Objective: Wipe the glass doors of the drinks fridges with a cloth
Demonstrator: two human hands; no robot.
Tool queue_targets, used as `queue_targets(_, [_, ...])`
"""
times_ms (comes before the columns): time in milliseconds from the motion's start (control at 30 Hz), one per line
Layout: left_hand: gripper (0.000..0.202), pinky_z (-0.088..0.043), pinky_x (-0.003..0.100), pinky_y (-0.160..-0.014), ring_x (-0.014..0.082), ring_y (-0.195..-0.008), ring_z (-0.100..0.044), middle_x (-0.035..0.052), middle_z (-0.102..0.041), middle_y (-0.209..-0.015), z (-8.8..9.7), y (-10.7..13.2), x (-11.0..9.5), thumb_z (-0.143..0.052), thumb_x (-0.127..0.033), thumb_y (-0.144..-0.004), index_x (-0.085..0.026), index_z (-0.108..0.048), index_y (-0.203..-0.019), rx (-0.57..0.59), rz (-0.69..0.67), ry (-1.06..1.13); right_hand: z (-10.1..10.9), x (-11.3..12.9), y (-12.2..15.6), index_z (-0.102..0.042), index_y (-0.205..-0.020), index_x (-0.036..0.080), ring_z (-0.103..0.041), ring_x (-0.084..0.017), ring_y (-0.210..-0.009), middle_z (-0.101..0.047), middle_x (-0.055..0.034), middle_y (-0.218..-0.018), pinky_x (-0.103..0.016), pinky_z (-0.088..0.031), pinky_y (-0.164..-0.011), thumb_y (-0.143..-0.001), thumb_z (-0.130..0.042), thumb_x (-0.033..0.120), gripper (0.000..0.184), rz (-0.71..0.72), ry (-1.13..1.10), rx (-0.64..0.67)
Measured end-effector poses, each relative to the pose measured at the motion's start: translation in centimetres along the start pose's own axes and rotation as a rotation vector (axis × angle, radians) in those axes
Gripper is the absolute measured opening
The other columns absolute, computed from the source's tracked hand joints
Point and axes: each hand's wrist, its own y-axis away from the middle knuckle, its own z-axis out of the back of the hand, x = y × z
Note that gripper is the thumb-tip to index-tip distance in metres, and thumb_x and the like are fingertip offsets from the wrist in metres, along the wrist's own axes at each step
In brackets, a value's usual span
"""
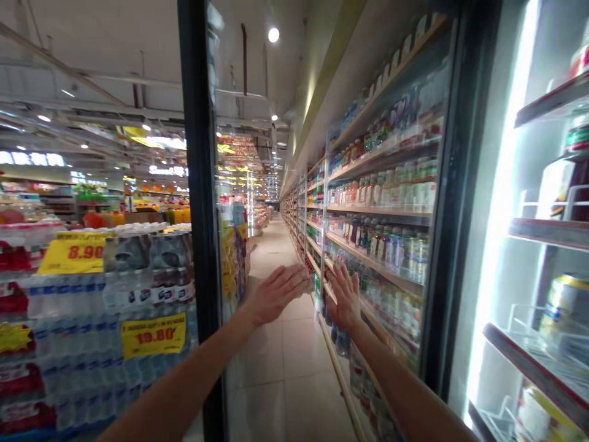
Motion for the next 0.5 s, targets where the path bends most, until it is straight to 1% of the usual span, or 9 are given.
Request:
queue_targets(33, [0.043,-0.019,0.034,-0.113,0.0155,-0.136,-0.024,0.0009,-0.043,-0.139,0.0,0.0,0.2,-0.037,-0.017,-0.090,-0.023,-0.041,-0.133,0.005,-0.013,-0.002,0.0,0.0,0.0,-0.018,-0.144,0.021,-0.018,-0.026,-0.139,-0.029,-0.0102,-0.148,-0.053,-0.014,-0.111,-0.087,-0.038,0.026,0.061,-0.001,-0.001,0.004])
queue_targets(67, [0.045,-0.020,0.036,-0.112,0.0160,-0.136,-0.023,0.0018,-0.043,-0.139,0.1,-0.1,0.6,-0.038,-0.017,-0.090,-0.023,-0.039,-0.134,-0.014,0.034,-0.019,0.0,0.0,0.0,-0.018,-0.144,0.022,-0.018,-0.026,-0.139,-0.029,-0.0101,-0.148,-0.054,-0.014,-0.110,-0.087,-0.038,0.026,0.061,-0.004,-0.001,0.005])
queue_targets(167, [0.049,-0.022,0.043,-0.111,0.0206,-0.138,-0.019,0.0074,-0.037,-0.143,0.6,-0.9,2.5,-0.040,-0.018,-0.088,-0.022,-0.034,-0.137,-0.115,0.342,-0.096,0.0,0.0,0.0,-0.019,-0.144,0.021,-0.017,-0.026,-0.139,-0.029,-0.0101,-0.148,-0.054,-0.015,-0.110,-0.087,-0.039,0.026,0.061,-0.006,-0.005,0.003])
queue_targets(200, [0.050,-0.022,0.044,-0.111,0.0219,-0.138,-0.017,0.0087,-0.035,-0.144,0.7,-1.1,2.8,-0.041,-0.018,-0.088,-0.021,-0.033,-0.138,-0.130,0.403,-0.108,0.0,0.0,-0.1,-0.019,-0.144,0.021,-0.017,-0.026,-0.139,-0.029,-0.0101,-0.148,-0.053,-0.014,-0.111,-0.087,-0.039,0.026,0.061,-0.003,-0.006,0.000])
queue_targets(233, [0.051,-0.021,0.044,-0.111,0.0223,-0.139,-0.016,0.0093,-0.035,-0.144,0.8,-1.1,2.8,-0.042,-0.019,-0.088,-0.020,-0.033,-0.138,-0.133,0.408,-0.107,-0.1,0.0,-0.1,-0.020,-0.144,0.021,-0.017,-0.026,-0.139,-0.029,-0.0101,-0.148,-0.053,-0.014,-0.111,-0.087,-0.039,0.026,0.060,-0.001,-0.007,-0.005])
queue_targets(267, [0.051,-0.019,0.043,-0.112,0.0217,-0.139,-0.015,0.0089,-0.036,-0.143,0.8,-0.9,2.4,-0.043,-0.021,-0.088,-0.020,-0.033,-0.138,-0.121,0.359,-0.092,-0.1,-0.1,-0.1,-0.021,-0.144,0.020,-0.017,-0.026,-0.139,-0.029,-0.0102,-0.148,-0.053,-0.013,-0.111,-0.087,-0.039,0.026,0.060,0.000,-0.007,-0.005])
queue_targets(333, [0.050,-0.014,0.039,-0.114,0.0189,-0.139,-0.015,0.0061,-0.041,-0.141,0.6,-0.1,1.2,-0.044,-0.027,-0.088,-0.020,-0.036,-0.137,-0.064,0.181,-0.029,-0.1,-0.2,0.0,-0.022,-0.144,0.020,-0.018,-0.026,-0.139,-0.029,-0.0100,-0.148,-0.053,-0.013,-0.111,-0.087,-0.039,0.026,0.060,0.001,-0.008,-0.002])
queue_targets(400, [0.049,-0.012,0.036,-0.115,0.0172,-0.138,-0.018,0.0036,-0.042,-0.140,0.2,0.7,0.1,-0.045,-0.030,-0.088,-0.022,-0.037,-0.136,-0.008,0.072,0.028,0.0,-0.2,0.1,-0.022,-0.143,0.022,-0.020,-0.026,-0.138,-0.031,-0.0094,-0.147,-0.053,-0.015,-0.111,-0.087,-0.039,0.026,0.059,-0.009,-0.011,-0.002])
queue_targets(500, [0.050,-0.021,0.036,-0.112,0.0182,-0.138,-0.019,0.0059,-0.040,-0.141,-0.2,0.8,-0.1,-0.041,-0.021,-0.089,-0.020,-0.032,-0.138,-0.009,0.120,0.050,0.6,0.9,-0.4,-0.022,-0.143,0.023,-0.021,-0.025,-0.138,-0.031,-0.0088,-0.147,-0.055,-0.016,-0.110,-0.087,-0.038,0.023,0.058,-0.057,-0.037,-0.032])
